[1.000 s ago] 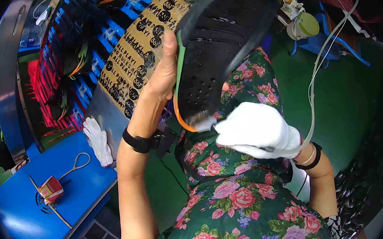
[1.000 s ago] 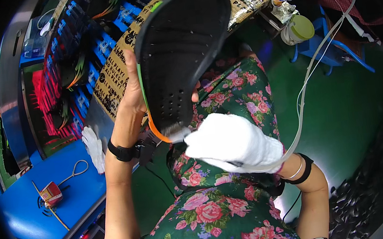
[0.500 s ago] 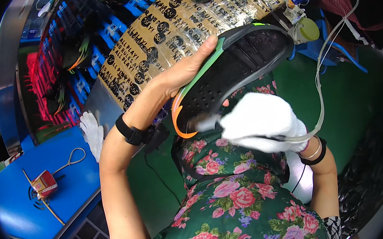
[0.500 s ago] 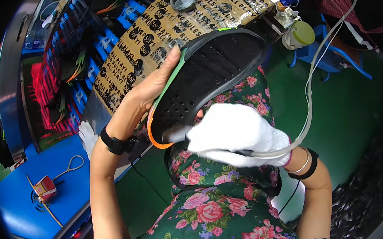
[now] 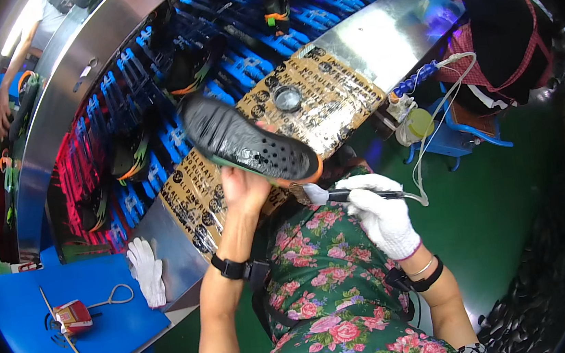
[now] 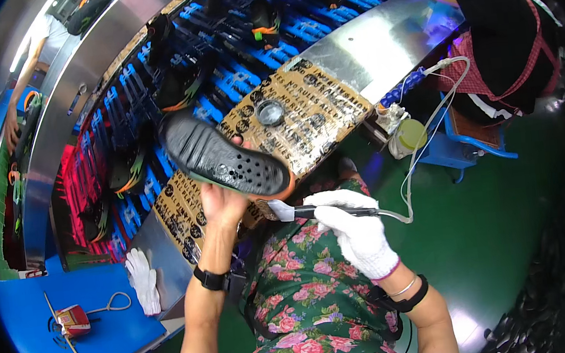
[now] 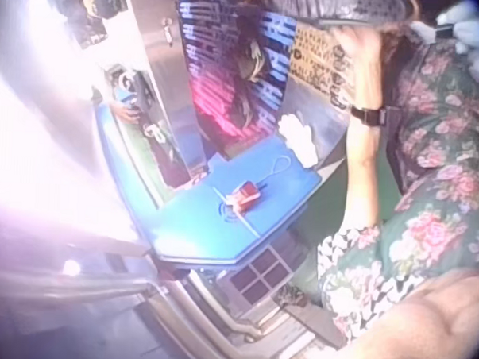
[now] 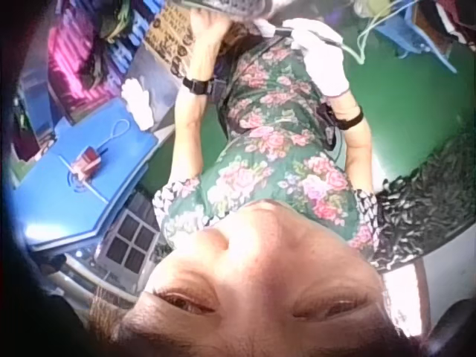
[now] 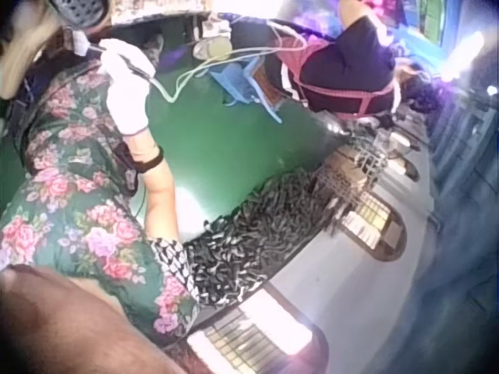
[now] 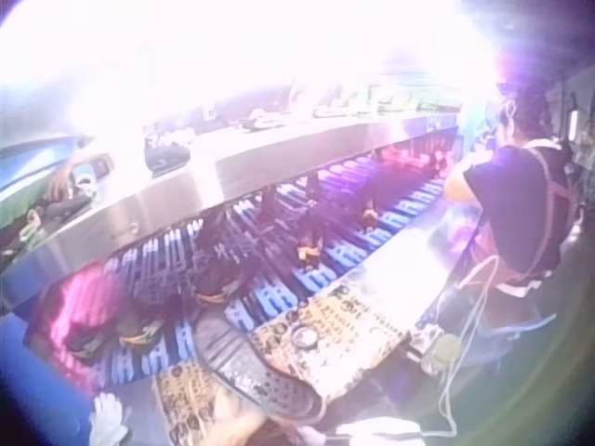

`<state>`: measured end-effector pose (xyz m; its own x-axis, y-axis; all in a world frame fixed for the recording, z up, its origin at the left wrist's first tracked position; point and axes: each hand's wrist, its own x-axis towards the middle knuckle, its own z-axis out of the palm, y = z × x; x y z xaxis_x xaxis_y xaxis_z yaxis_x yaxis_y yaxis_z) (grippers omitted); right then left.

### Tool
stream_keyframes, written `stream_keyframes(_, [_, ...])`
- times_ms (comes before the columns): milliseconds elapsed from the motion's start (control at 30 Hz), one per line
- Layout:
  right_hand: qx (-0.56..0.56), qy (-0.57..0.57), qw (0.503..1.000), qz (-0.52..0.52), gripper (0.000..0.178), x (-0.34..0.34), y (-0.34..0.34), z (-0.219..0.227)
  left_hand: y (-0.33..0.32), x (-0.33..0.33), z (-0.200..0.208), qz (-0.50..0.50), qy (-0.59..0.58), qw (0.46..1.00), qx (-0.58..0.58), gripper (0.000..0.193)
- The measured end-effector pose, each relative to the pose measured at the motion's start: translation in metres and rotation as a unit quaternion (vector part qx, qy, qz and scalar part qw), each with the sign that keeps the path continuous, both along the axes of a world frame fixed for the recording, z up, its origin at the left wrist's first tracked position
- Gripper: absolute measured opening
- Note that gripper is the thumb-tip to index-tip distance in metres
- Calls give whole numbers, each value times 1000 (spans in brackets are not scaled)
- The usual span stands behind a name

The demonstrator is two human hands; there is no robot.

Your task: The recorder applies glue to the bottom and edges of various shoe soles using a specialized applicator tool and a brush, then places them onto a conveyor belt.

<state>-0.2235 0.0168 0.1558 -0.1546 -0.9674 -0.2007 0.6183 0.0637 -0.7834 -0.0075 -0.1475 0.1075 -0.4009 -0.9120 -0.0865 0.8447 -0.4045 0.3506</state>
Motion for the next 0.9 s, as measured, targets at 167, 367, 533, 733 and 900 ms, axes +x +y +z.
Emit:
stream_keyframes(167, [23,-24,999,-1,22,12,-6,-18,40,36,3,65,98,970,212,66])
stream_keyframes(367, [26,-33,999,14,24,25,-11,-15,105,56,0,-151,104,966,184,85])
stream_keyframes(533, [-75,93,993,23,26,26,-14,12,116,29,-8,-169,93,972,134,91])
stream_keyframes(733, [-279,415,865,-29,25,10,-18,42,122,-12,13,-179,120,975,44,105])
stream_keyframes(900, [-327,511,792,-68,26,14,-20,63,132,-20,22,-151,-11,988,43,106])
